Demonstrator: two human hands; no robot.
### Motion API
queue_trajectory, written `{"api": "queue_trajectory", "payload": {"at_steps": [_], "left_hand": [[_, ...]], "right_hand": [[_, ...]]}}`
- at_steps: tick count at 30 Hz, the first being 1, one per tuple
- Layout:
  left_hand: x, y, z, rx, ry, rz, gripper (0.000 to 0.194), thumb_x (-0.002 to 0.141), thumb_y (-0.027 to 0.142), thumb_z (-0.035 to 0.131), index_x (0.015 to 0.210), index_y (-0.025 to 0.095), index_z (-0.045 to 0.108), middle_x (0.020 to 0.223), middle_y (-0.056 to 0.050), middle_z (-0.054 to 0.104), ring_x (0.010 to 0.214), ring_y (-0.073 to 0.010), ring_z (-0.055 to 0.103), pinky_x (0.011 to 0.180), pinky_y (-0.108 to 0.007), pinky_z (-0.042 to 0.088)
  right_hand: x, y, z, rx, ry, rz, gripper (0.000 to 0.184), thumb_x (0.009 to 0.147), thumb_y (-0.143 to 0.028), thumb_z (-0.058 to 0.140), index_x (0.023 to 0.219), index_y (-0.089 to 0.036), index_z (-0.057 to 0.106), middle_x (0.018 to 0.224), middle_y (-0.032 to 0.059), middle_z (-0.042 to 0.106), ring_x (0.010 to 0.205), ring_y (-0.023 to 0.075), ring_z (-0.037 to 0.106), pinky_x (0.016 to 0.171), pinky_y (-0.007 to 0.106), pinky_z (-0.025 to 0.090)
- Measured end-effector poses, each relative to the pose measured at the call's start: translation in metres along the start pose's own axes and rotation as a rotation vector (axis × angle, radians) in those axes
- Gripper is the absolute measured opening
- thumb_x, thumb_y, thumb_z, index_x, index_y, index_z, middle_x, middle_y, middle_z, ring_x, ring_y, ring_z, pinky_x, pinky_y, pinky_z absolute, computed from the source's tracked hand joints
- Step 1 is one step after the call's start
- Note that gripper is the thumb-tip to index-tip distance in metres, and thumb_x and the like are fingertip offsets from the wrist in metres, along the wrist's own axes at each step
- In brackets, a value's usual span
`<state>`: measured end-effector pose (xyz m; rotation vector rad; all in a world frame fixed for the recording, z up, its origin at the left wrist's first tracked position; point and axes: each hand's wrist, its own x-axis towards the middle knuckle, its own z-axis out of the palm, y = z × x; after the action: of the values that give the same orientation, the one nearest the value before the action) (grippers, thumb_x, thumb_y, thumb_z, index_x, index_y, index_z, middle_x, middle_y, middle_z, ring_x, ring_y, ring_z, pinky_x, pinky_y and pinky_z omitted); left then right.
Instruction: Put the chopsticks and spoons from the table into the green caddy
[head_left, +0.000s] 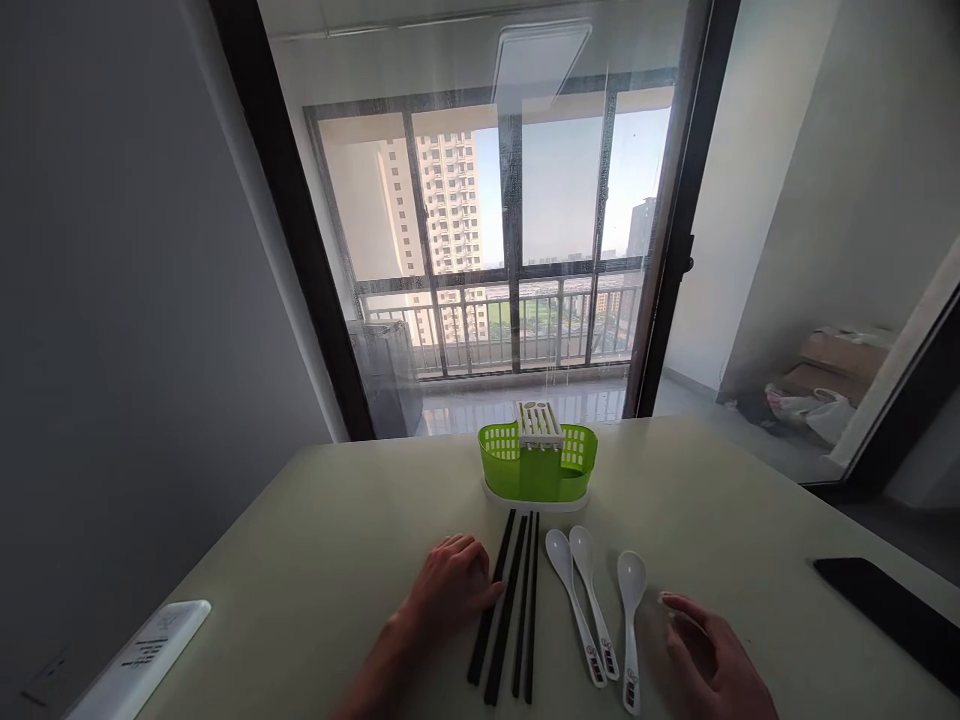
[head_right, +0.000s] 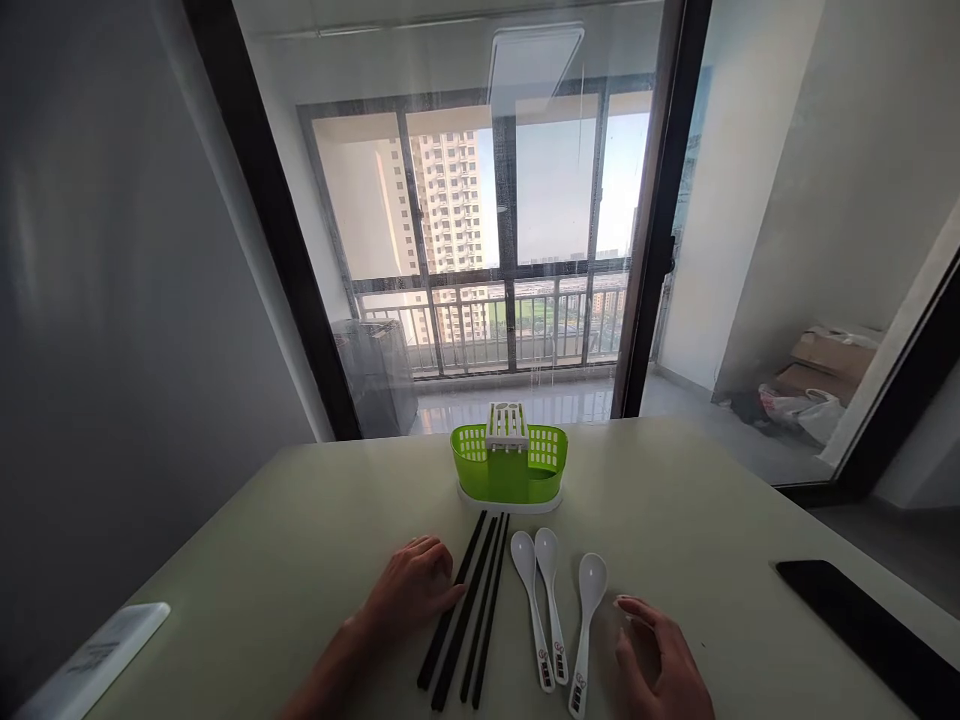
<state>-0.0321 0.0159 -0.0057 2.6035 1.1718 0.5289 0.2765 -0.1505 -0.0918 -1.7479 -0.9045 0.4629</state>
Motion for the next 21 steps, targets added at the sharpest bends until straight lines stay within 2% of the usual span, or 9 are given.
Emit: {"api": "queue_trajectory", "payload": {"at_steps": [4,8,14,21], "left_hand": [[0.0,-0.001,-0.004,-0.019,-0.036,-0.022,0.017,0.078,0.037,0.071,0.085,0.024,0.063,0.092,-0.001,0.067,0.087,-0.0194,0.062,0.082,-0.03,0.046],[0.0,-0.007,-0.007,-0.001,-0.063,-0.025,0.017,0.078,0.031,0.067,0.094,0.024,0.064,0.097,-0.002,0.067,0.087,-0.0192,0.062,0.08,-0.029,0.047],[0.002,-0.023,-0.006,0.123,0.071,-0.205,0.015,0.089,0.027,0.056,0.1,0.022,0.065,0.102,-0.005,0.066,0.094,-0.0225,0.063,0.085,-0.034,0.046],[0.007,-0.03,0.008,0.304,0.116,-0.224,0.02,0.098,0.032,0.054,0.096,0.016,0.066,0.106,-0.01,0.064,0.102,-0.0268,0.058,0.092,-0.04,0.044]], "right_hand": [[0.001,0.002,-0.001,0.003,-0.034,0.008,0.05,0.075,-0.055,0.065,0.112,-0.022,0.07,0.125,0.0116,0.071,0.112,0.0315,0.069,0.095,0.041,0.056],[-0.001,0.001,0.0,0.013,-0.024,0.042,0.051,0.078,-0.057,0.06,0.116,-0.023,0.069,0.127,0.0113,0.069,0.116,0.0311,0.067,0.095,0.04,0.056],[0.005,0.005,0.0,0.024,-0.05,0.039,0.053,0.075,-0.058,0.062,0.113,-0.021,0.069,0.125,0.0112,0.071,0.115,0.0302,0.068,0.093,0.036,0.057],[0.006,0.01,0.0,0.048,-0.032,0.039,0.053,0.072,-0.058,0.066,0.11,-0.021,0.07,0.122,0.0111,0.072,0.112,0.0308,0.069,0.094,0.037,0.058]]}}
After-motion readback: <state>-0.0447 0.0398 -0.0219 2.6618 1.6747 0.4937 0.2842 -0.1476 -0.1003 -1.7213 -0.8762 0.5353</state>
